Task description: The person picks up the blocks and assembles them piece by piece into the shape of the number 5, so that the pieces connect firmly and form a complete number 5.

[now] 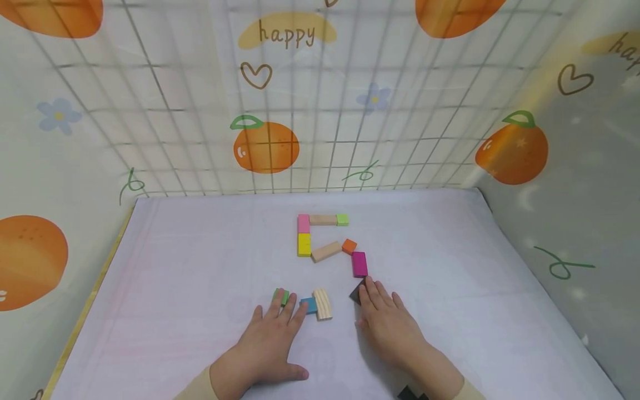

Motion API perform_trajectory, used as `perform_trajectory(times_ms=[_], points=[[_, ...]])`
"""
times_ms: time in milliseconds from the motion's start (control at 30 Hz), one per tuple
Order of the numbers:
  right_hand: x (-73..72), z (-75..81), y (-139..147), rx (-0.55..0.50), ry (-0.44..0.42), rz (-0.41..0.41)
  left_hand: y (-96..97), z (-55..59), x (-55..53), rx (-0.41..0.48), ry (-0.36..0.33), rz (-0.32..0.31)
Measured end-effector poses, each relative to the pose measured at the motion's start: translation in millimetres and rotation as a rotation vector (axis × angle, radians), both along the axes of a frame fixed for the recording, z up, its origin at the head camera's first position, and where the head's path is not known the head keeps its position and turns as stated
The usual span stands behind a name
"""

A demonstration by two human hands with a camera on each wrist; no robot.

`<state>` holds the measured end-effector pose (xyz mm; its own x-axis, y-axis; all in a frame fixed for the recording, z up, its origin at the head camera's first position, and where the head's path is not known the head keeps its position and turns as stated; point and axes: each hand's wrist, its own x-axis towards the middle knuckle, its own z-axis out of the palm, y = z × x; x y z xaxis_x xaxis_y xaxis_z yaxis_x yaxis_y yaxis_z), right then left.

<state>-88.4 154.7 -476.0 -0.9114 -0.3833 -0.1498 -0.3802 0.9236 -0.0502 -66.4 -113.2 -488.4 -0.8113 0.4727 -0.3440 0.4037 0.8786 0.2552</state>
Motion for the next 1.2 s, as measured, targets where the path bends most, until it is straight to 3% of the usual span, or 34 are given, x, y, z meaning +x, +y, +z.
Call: perform_trajectory(times_ms=[267, 467, 667, 800, 933, 1133, 1200], points=[[6.4, 8.3, -20, -0.051, 0.008, 0.257, 0.4, -0.4, 0.6, 0.006, 0.039, -0.01], [4.1, 5.8, -36, 0.036, 0.009, 0.398, 2.2, -1.7, -0.7, 0.007, 0.049, -0.01], [21.7, 5.1, -41, 0.101, 0.044, 0.394, 3.5, -1.1, -1.1, -0.009, 0.035, -0.011], [35.1, 12.7, -35, 0.058, 0.094, 0.385, 3.5, -1.7, -0.8, -0.016, 0.037, -0.014], [38.2, 16.1, -23, 0.001, 0.17, 0.373, 3.1, -3.9, -0.8, -0.018, 0.04, -0.01], [36.9, 10.9, -12, -0.018, 0.035, 0.392, 1.9, -4.9, -0.2, -0.013, 0.001, 0.002], [37.9, 8.8, -9, -0.008, 0.052, 0.371, 1.9, -4.6, -0.2, -0.012, -0.008, 0.002]])
